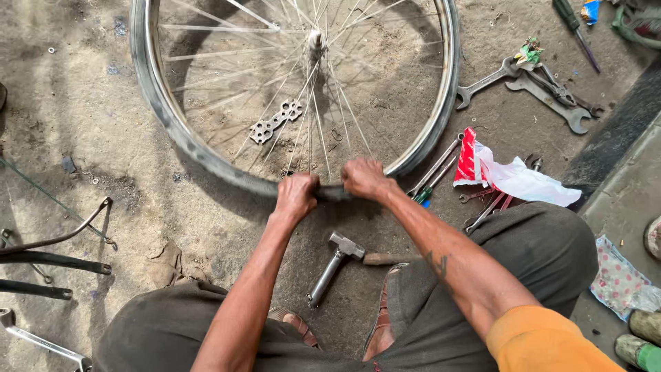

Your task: The person removes the tire from the bicycle rim using tire levers and hands, then reattaches the tire to the rim by hand. The person works on a single wheel on the ground in a workshop setting.

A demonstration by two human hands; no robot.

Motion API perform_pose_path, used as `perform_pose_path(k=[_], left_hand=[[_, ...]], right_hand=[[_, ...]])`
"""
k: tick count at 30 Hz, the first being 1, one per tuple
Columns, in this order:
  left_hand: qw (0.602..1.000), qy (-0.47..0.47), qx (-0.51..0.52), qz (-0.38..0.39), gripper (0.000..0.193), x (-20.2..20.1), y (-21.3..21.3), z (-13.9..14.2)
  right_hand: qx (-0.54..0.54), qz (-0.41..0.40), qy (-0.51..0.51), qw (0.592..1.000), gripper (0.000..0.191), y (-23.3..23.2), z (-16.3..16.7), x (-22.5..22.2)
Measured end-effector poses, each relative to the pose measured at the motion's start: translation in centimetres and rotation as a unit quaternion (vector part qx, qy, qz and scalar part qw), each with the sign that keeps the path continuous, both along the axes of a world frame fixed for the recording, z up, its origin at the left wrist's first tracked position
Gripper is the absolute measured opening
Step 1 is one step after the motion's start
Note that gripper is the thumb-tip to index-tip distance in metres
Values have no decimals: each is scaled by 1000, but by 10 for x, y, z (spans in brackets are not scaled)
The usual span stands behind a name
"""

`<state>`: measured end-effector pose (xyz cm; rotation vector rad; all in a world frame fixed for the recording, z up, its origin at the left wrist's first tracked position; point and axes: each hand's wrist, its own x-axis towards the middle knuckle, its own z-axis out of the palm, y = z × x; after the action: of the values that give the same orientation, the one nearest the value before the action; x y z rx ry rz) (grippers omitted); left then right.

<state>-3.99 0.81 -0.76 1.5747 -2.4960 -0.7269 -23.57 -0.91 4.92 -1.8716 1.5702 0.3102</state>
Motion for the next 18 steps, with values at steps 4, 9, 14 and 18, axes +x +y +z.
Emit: perform_pose_path(k=[4,9,14,18], left_hand=[[1000,6,3,-25,25,-3,-31,16],[994,61,86,-6,32,-5,-48,-6],[969,117,218,7,34,-33,-54,-40],[980,143,104,92,30,-58,-33,-49]], right_hand=[[-7,-19,-21,1000,17,-28,20,-4],[12,-3,5,1000,18,-31,24,4],[-11,-21,13,1000,22,-28,3,11],[-9,-31,41,999,21,-22,-12,5]])
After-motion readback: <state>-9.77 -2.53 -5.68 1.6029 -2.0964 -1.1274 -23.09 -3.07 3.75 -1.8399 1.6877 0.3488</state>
